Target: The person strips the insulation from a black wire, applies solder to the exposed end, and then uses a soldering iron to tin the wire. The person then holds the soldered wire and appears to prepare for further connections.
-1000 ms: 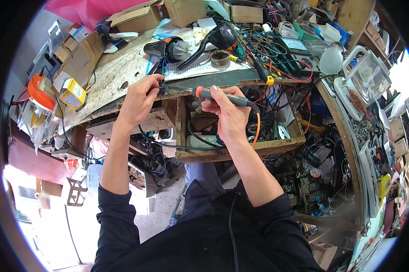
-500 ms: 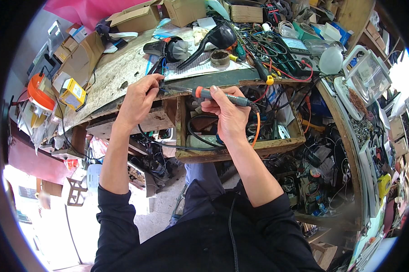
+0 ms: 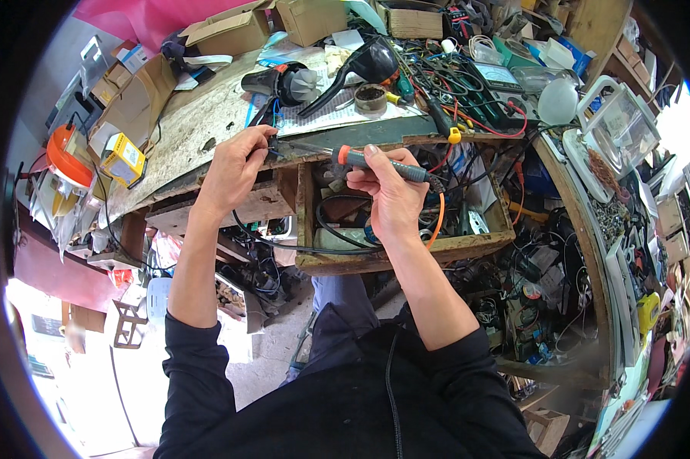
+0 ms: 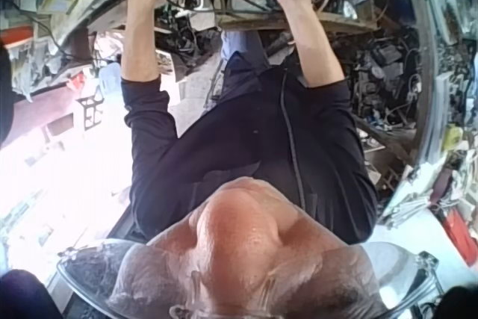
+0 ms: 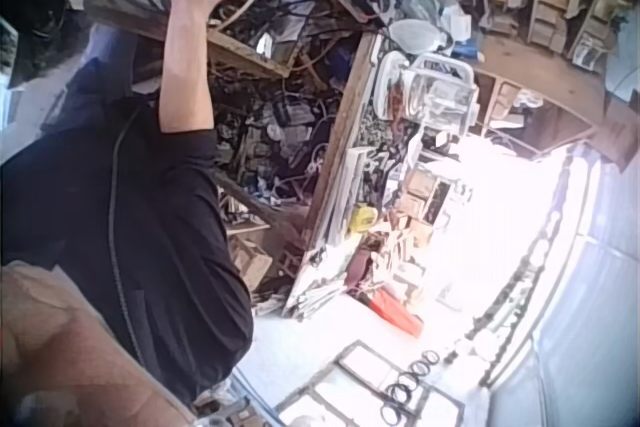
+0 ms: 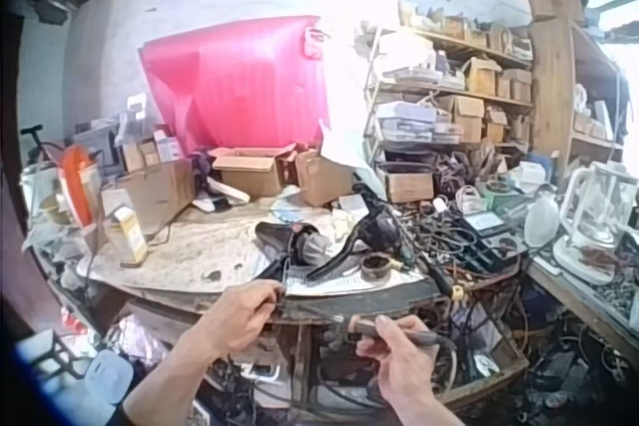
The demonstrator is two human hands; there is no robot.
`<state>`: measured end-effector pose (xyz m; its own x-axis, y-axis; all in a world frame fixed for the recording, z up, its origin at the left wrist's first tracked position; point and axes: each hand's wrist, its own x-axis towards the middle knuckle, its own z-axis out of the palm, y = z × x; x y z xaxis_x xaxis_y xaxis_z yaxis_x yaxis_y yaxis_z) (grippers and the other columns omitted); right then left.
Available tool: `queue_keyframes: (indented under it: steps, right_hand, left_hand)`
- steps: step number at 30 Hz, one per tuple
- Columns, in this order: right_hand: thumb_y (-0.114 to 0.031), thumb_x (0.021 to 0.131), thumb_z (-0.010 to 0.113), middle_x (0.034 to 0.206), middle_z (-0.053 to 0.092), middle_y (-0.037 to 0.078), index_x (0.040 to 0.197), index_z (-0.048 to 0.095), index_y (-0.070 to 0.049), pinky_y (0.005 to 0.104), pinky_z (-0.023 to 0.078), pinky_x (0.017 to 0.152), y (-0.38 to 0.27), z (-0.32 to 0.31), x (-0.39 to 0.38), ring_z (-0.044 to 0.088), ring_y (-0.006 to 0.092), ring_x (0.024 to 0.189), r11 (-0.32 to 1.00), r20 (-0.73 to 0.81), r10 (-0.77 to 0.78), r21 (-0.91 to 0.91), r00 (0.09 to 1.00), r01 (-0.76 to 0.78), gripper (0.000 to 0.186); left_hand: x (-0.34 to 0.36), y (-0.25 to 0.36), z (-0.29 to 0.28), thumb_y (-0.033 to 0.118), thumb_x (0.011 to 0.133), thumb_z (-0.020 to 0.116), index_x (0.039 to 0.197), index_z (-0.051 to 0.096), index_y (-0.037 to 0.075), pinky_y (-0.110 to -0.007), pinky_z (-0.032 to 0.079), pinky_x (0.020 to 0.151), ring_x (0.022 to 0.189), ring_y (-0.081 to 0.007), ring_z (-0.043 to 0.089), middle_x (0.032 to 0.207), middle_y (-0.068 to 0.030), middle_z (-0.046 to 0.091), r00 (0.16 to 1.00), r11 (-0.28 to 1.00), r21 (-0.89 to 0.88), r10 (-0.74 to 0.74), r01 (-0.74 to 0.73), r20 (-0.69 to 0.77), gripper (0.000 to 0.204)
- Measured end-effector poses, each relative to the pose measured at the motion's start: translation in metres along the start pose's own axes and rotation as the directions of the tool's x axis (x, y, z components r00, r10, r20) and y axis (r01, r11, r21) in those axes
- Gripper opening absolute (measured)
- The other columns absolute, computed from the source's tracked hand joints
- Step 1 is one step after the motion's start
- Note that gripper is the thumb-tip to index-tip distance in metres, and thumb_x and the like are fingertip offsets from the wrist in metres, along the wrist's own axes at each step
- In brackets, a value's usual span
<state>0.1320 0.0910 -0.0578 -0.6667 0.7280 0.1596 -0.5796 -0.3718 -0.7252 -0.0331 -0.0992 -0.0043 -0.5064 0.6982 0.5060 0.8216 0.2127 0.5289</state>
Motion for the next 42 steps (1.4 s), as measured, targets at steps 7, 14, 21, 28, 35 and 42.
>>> queue_keyframes:
  steps: [7, 14, 21, 28, 35, 42]
  right_hand:
    - [-0.013, 0.093, 0.074, 0.08, 0.072, 0.009, 0.083, 0.061, -0.008, 0.032, 0.063, 0.059, -0.003, -0.003, -0.001, 0.072, 0.0167, 0.064, 1.0, 0.011, 0.013, -0.02, 1.0, -0.013, 0.017]
    - [-0.013, 0.092, 0.075, 0.077, 0.071, 0.011, 0.087, 0.062, -0.005, 0.0339, 0.063, 0.059, -0.003, -0.008, 0.002, 0.073, 0.0192, 0.063, 1.0, -0.021, 0.009, 0.018, 1.0, -0.009, 0.016]
    - [-0.011, 0.094, 0.072, 0.078, 0.072, 0.008, 0.084, 0.061, -0.009, 0.0315, 0.064, 0.06, -0.006, -0.023, 0.006, 0.073, 0.016, 0.064, 0.995, -0.02, 0.012, 0.099, 1.0, -0.01, 0.015]
    - [-0.013, 0.095, 0.071, 0.077, 0.072, 0.007, 0.085, 0.062, -0.01, 0.0286, 0.063, 0.059, -0.012, -0.041, 0.008, 0.072, 0.0127, 0.065, 0.993, -0.043, 0.034, 0.115, 0.998, -0.029, 0.013]
    - [-0.013, 0.095, 0.071, 0.078, 0.072, 0.007, 0.084, 0.062, -0.01, 0.027, 0.062, 0.058, -0.011, -0.053, 0.012, 0.071, 0.0121, 0.064, 0.989, -0.07, 0.06, 0.139, 0.996, -0.05, 0.014]
    - [-0.013, 0.094, 0.071, 0.078, 0.072, 0.007, 0.086, 0.063, -0.01, 0.0265, 0.062, 0.058, -0.012, -0.052, 0.011, 0.071, 0.0119, 0.064, 0.987, -0.063, 0.094, 0.138, 0.994, -0.085, 0.012]
  left_hand:
    - [0.0, 0.0, 0.0, -0.003, 0.091, 0.057, 0.096, 0.053, -0.008, -0.033, 0.049, 0.077, 0.078, -0.0242, 0.058, 0.107, -0.0185, 0.069, 1.0, 1.0, -0.001, 0.007, -0.007, -0.006, 0.008]
    - [0.001, -0.002, 0.0, -0.003, 0.09, 0.057, 0.093, 0.054, -0.007, -0.034, 0.05, 0.081, 0.085, -0.0281, 0.063, 0.107, -0.0197, 0.069, 0.999, 0.999, 0.007, 0.032, -0.031, -0.009, 0.006]
    - [-0.002, -0.003, 0.0, -0.003, 0.09, 0.058, 0.099, 0.056, -0.007, -0.034, 0.05, 0.082, 0.085, -0.0292, 0.062, 0.105, -0.0188, 0.068, 0.999, 0.999, -0.018, 0.035, -0.035, -0.011, 0.01]
    - [-0.002, -0.004, -0.001, -0.002, 0.091, 0.058, 0.11, 0.058, -0.007, -0.036, 0.05, 0.082, 0.084, -0.0308, 0.061, 0.101, -0.0167, 0.067, 0.998, 0.998, 0.015, 0.064, -0.064, -0.02, 0.02]
    - [-0.001, -0.002, -0.001, -0.002, 0.091, 0.059, 0.102, 0.057, -0.007, -0.035, 0.05, 0.081, 0.084, -0.0302, 0.063, 0.107, -0.0183, 0.069, 0.999, 0.999, -0.001, 0.036, -0.036, -0.02, 0.013]
    - [-0.004, -0.006, 0.001, -0.001, 0.09, 0.06, 0.092, 0.054, -0.006, -0.034, 0.05, 0.081, 0.086, -0.0274, 0.064, 0.115, -0.0188, 0.07, 0.998, 1.0, -0.017, 0.024, -0.025, -0.059, 0.008]
